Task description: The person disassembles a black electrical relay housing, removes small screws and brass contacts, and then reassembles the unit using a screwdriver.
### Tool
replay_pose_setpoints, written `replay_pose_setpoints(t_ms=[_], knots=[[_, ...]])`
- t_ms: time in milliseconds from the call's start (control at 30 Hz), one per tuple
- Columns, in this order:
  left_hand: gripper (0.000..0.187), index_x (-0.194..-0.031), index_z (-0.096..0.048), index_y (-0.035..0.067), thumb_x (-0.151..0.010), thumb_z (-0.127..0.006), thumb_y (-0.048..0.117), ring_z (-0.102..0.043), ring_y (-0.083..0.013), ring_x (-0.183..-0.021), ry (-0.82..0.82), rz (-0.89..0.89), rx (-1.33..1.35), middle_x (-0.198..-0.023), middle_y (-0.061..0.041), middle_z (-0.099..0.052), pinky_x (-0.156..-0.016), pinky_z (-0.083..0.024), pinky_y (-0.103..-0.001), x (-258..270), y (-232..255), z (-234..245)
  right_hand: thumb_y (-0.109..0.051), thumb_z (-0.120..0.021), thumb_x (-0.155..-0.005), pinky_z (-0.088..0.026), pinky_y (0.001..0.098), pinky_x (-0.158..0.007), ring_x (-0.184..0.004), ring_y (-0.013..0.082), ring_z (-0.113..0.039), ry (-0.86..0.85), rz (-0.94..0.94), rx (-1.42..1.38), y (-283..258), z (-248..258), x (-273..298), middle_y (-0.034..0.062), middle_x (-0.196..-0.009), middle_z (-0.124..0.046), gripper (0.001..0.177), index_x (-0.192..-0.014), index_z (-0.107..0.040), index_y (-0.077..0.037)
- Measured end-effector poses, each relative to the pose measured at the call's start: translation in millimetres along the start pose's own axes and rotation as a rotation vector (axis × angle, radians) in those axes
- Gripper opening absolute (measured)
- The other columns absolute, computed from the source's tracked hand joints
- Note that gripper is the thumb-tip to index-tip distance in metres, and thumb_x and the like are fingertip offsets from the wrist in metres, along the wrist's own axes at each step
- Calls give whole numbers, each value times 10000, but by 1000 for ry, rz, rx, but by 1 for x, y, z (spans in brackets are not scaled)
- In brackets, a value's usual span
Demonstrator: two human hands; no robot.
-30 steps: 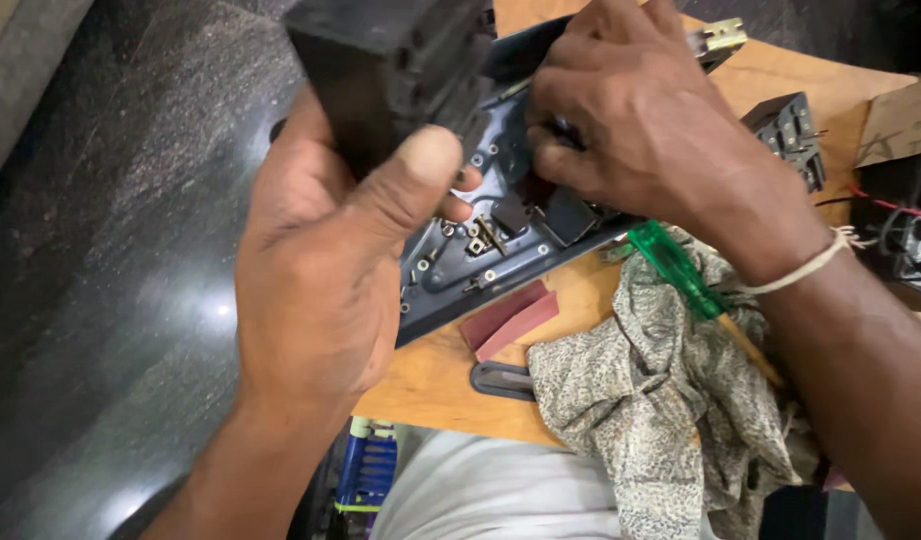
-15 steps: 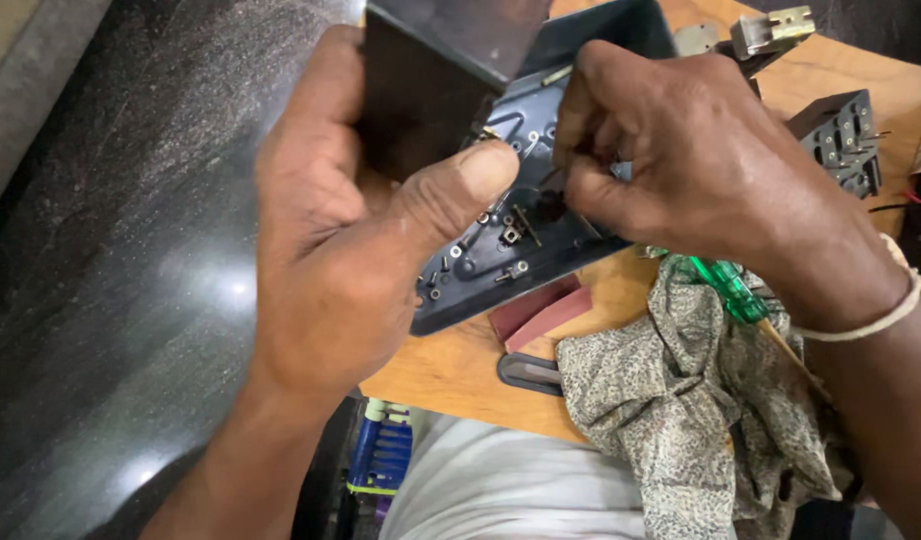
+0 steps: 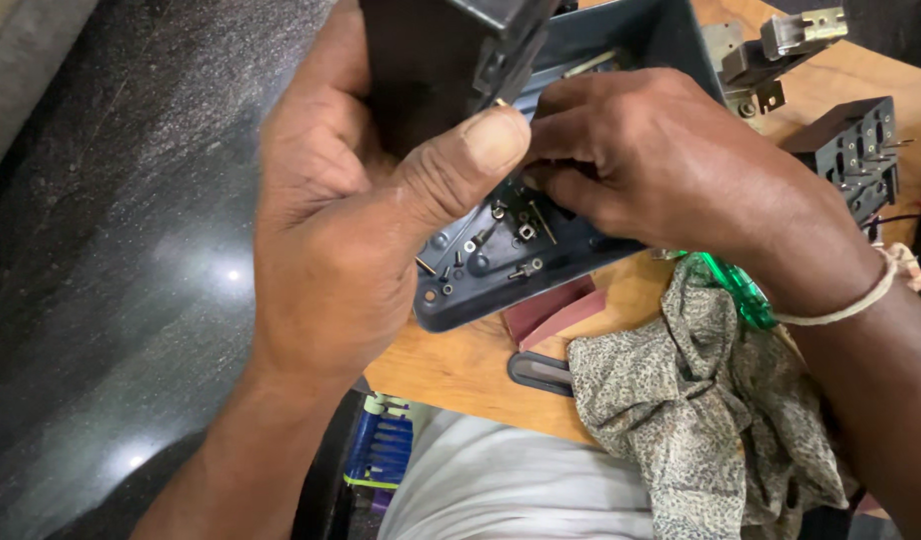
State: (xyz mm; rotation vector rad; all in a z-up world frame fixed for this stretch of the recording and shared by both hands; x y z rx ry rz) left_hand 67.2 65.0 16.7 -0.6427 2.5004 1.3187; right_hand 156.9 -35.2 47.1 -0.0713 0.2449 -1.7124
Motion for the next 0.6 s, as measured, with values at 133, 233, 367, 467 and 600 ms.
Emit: replay_pose_setpoints(t_ms=[133,233,367,467,600], knots=[[315,-1373,-522,-38,-1127,-697,51,-605,-114,-1094,-34,-4,30,-1195,-70,-626,-1032,-506,-252,1,2,-5,-31,-755,-781,-566,452,-789,-888,396,-697,35,37,17,-2,-2,0,209,-1040,-716,200,-956,-736,64],[320,-1376,-505,-38,-1109,-667,32,-610,-122,-1113,-45,-2,24,-1214,-73,-622,-1044,-515,-260,1,0,-8,-51,-778,-830,-555,470,-810,-899,413,-684,11,17,16,6,-7,2,209,-989,-697,176,-945,-722,69],[355,-1412,-524,-61,-1112,-695,22,-620,-143,-1071,-25,27,-45,-1185,-95,-628,-997,-539,-281,1,-5,-5,-38,-787,-791,-556,464,-784,-897,416,-680,17,-8,7,11,-9,6,232,-1007,-685,212,-934,-701,93],[350,-1403,-534,-61,-1119,-709,43,-624,-132,-1074,-31,-6,-88,-1185,-92,-633,-1004,-542,-270,1,-5,-4,-14,-783,-796,-559,457,-778,-892,411,-682,12,-49,-2,13,-9,6,230,-1000,-688,213,-958,-702,97],[358,-1392,-538,-50,-1098,-702,72,-635,-121,-1079,-35,-36,-102,-1185,-81,-638,-1008,-560,-266,0,-1,-5,27,-774,-742,-568,461,-764,-903,442,-688,59,-19,16,2,0,3,272,-1032,-692,247,-955,-701,130]])
Point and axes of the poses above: each hand's wrist, its own x-axis away from the middle knuckle, its own z-axis out of the back of the hand, y = z × x, the point moved 9 cm from there along -x, towards the middle knuckle
